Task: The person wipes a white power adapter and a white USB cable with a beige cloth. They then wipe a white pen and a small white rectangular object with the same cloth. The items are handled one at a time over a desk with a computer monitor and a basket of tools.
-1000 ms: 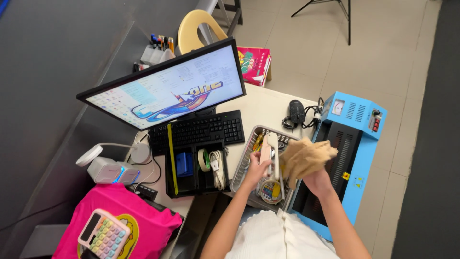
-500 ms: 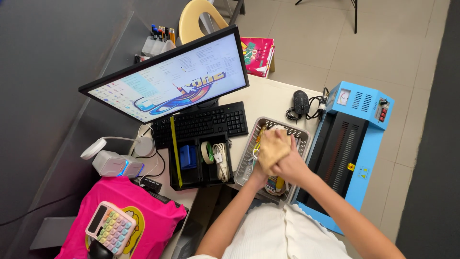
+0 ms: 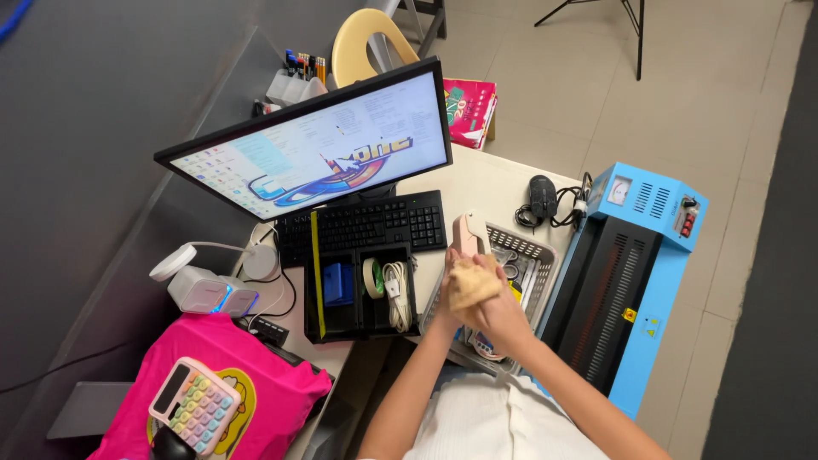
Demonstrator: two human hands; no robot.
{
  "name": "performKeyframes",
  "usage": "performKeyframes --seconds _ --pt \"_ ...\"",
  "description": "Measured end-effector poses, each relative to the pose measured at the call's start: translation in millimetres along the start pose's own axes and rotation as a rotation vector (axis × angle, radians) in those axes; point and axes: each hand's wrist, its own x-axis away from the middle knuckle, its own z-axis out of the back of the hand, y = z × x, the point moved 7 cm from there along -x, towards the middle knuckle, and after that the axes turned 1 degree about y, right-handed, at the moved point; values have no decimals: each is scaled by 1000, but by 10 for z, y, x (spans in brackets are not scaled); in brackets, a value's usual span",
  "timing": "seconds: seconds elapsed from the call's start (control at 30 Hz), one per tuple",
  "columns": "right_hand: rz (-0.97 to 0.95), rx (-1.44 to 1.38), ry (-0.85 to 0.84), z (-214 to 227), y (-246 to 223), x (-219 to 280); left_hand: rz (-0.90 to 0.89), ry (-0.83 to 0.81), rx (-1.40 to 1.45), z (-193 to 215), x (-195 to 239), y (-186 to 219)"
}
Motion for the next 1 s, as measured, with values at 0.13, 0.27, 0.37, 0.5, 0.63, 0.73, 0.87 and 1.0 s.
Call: performKeyframes --seconds 0.13,0.27,0.37,0.5,0.63,0.73,0.87,1.0 --pt "-85 58 -102 -162 610 -228 23 185 -340 -941 372 246" --pt "-616 -448 74 -124 1427 -243 49 219 -483 -585 461 1" --pt "-736 -918 199 128 1220 -341 56 82 -404 -593 457 42" --pt "-1141 -1158 132 355 555 -505 124 61 -536 -518 383 39" --pt "-609 -840 257 -173 1070 -99 31 206 -784 -138 138 -106" --pt "-604 -720 110 -290 906 49 -103 252 -680 -297 136 89" --pt "-221 -399 65 68 244 165 -58 276 -332 -202 107 154" --pt "-451 -552 -163 -201 515 306 -22 319 -324 -239 255 94"
